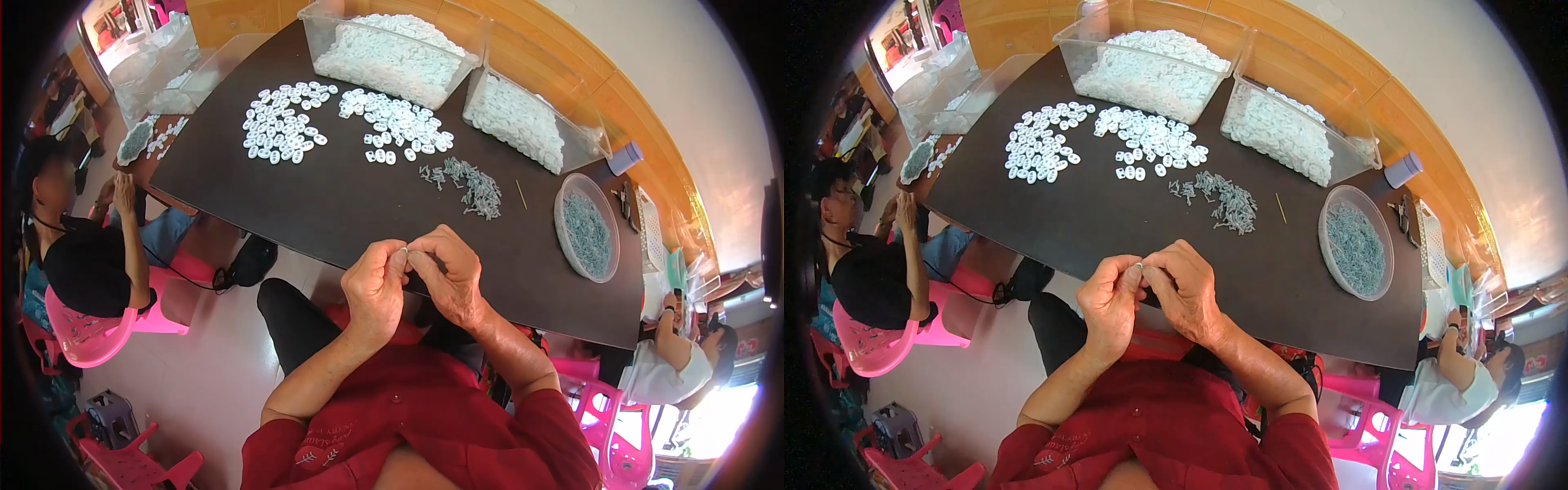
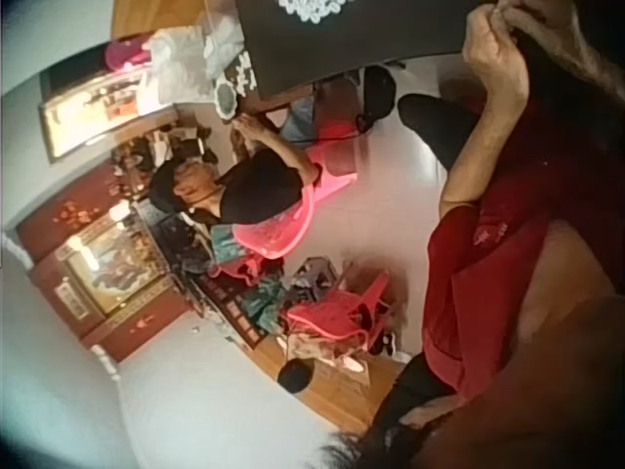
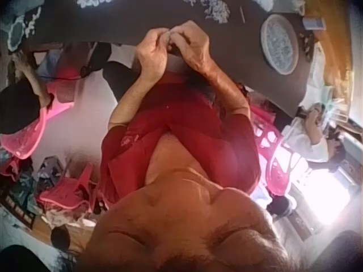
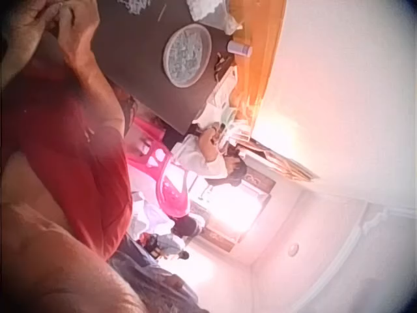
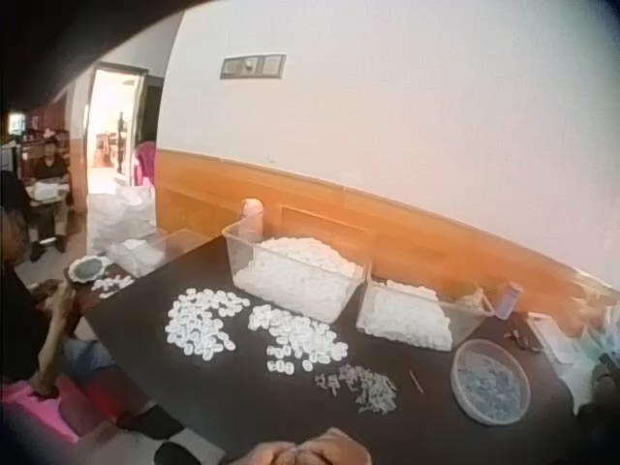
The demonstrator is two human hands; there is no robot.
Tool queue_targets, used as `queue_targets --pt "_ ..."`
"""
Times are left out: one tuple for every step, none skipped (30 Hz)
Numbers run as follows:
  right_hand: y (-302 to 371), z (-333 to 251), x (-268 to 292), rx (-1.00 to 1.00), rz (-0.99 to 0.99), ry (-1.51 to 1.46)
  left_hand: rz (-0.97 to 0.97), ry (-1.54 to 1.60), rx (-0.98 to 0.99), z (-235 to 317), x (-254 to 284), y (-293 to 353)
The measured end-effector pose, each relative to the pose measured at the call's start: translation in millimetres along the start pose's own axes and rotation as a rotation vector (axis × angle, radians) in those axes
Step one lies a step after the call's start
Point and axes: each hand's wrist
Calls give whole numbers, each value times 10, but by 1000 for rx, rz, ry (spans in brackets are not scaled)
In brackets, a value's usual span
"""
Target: Assembling small plastic components by inserting tiny pins into white bases.
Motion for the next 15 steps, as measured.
queue_targets --pt "-3 14 -9 33 3 30 1 1 0 -11 -1 -1" --pt "-3 25 -13 66 6 60 -6 39 18 -20 -1 -3" --pt "1 36 -12 66 5 60 -14 76 36 -25 0 -7" --pt "4 48 -13 59 6 52 -13 77 36 -10 4 -17" --pt "4 53 -12 53 7 44 -11 126 69 20 9 -29" --pt "-2 43 -8 54 7 45 -9 174 101 37 14 -38" --pt "-13 23 -4 36 -4 34 -9 174 101 36 23 -43" --pt "-20 7 0 18 -15 22 -16 206 112 35 35 -48" --pt "-21 -1 5 18 -15 23 -24 238 123 34 42 -50" --pt "-18 -8 13 -13 -14 -11 -23 238 123 38 43 -47" --pt "-15 -18 16 -43 -13 -45 -24 233 130 43 43 -43" --pt "-15 -36 15 -43 -14 -45 -25 228 136 46 45 -38" --pt "-17 -59 17 -76 -18 -50 -24 229 136 41 49 -37" --pt "-15 -73 17 -109 -22 -56 -26 228 132 29 55 -36" --pt "-3 -67 15 -108 -23 -56 -27 228 129 23 61 -34"
Point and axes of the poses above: each hand's wrist, its own y-axis away from the middle knuckle, its own x-axis out of the back of the hand, z = x × y, and after that the axes turned 2 degrees about -y, right-handed
